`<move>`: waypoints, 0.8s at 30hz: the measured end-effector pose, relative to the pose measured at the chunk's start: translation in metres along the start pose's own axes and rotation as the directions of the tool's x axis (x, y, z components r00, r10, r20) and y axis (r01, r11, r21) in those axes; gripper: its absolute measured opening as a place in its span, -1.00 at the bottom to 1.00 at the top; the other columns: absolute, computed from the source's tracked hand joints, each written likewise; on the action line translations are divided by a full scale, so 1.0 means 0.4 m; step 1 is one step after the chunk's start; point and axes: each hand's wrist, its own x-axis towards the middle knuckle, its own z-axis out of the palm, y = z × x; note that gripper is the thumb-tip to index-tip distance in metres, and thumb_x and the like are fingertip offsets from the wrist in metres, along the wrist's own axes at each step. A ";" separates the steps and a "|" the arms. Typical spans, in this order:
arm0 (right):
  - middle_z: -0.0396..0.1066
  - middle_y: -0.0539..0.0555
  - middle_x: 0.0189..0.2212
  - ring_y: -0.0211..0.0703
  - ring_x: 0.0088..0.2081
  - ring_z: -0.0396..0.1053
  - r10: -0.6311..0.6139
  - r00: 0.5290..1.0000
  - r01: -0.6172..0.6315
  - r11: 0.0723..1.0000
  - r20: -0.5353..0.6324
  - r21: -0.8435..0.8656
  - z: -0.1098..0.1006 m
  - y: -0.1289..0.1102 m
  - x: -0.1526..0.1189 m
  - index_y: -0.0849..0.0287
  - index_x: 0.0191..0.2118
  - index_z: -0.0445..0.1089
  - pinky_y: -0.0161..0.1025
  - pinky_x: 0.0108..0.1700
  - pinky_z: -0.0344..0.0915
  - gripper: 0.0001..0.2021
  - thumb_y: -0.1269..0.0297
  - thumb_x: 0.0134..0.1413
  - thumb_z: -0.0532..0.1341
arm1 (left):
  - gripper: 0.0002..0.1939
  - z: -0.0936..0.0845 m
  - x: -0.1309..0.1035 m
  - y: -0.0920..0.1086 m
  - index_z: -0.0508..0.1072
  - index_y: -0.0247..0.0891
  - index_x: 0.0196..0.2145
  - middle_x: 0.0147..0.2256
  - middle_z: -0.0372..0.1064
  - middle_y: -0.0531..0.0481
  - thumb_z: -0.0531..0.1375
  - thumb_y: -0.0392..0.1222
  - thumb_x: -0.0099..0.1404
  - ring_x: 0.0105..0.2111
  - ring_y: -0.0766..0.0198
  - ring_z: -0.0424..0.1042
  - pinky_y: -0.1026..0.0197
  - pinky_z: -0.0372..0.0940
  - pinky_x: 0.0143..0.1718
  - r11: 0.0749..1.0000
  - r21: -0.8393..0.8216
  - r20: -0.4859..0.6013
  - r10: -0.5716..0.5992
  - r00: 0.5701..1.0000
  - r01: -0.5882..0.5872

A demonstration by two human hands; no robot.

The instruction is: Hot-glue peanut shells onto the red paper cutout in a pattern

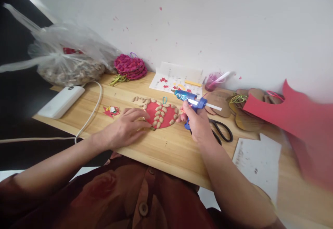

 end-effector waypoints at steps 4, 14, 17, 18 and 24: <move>0.26 -0.13 -0.68 -0.35 -0.63 0.23 -0.002 1.000 0.002 1.000 -0.007 -0.007 0.003 0.001 0.001 0.12 -0.44 0.41 -0.32 -0.51 0.34 -0.55 -0.19 -0.12 0.43 | -0.82 -0.005 -0.042 0.016 0.53 -0.21 -0.18 -0.15 0.49 -0.09 0.12 -0.19 0.46 -0.10 0.16 0.42 0.04 0.17 -0.02 0.996 -0.092 0.045 0.012 0.999 -0.007; 0.27 -0.13 -0.72 -0.29 -0.63 0.34 0.024 1.000 -0.024 1.000 0.005 0.015 -0.005 0.007 0.005 0.13 -0.42 0.41 -0.29 -0.47 0.34 -0.54 -0.19 -0.11 0.43 | -0.68 0.029 -0.054 0.029 0.51 -0.23 -0.11 -0.09 0.48 -0.18 0.21 0.06 0.38 -0.06 0.01 0.38 -0.05 0.24 -0.01 0.971 -0.048 -0.041 -0.237 0.971 0.235; 0.28 -0.13 -0.70 -0.31 -0.64 0.32 0.035 0.999 -0.035 0.999 0.005 0.004 0.001 0.007 0.002 0.14 -0.42 0.40 -0.32 -0.52 0.29 -0.52 -0.19 -0.17 0.45 | -0.77 0.044 -0.045 0.033 0.50 -0.24 -0.14 -0.06 0.45 -0.19 0.17 -0.04 0.43 -0.03 0.04 0.37 -0.04 0.27 0.03 0.978 -0.125 -0.036 -0.173 0.984 0.167; 0.29 -0.13 -0.69 -0.32 -0.64 0.31 0.034 0.999 -0.034 0.999 0.002 0.004 0.001 0.007 0.002 0.15 -0.42 0.40 -0.34 -0.54 0.27 -0.52 -0.19 -0.17 0.46 | -0.79 0.047 -0.040 0.034 0.49 -0.25 -0.15 -0.07 0.45 -0.19 0.14 -0.07 0.44 -0.03 0.06 0.37 -0.02 0.29 0.04 0.978 -0.152 -0.036 -0.150 0.988 0.143; 0.31 -0.11 -0.70 -0.32 -0.62 0.35 0.025 0.999 -0.025 1.000 -0.025 -0.013 -0.022 0.013 0.015 0.15 -0.39 0.43 -0.37 -0.54 0.19 -0.56 -0.17 -0.03 0.40 | -0.80 0.054 -0.007 0.040 0.48 -0.27 -0.22 -0.13 0.44 -0.19 0.07 -0.19 0.47 -0.06 0.11 0.37 0.05 0.35 0.01 0.966 -0.254 -0.041 -0.069 0.997 0.057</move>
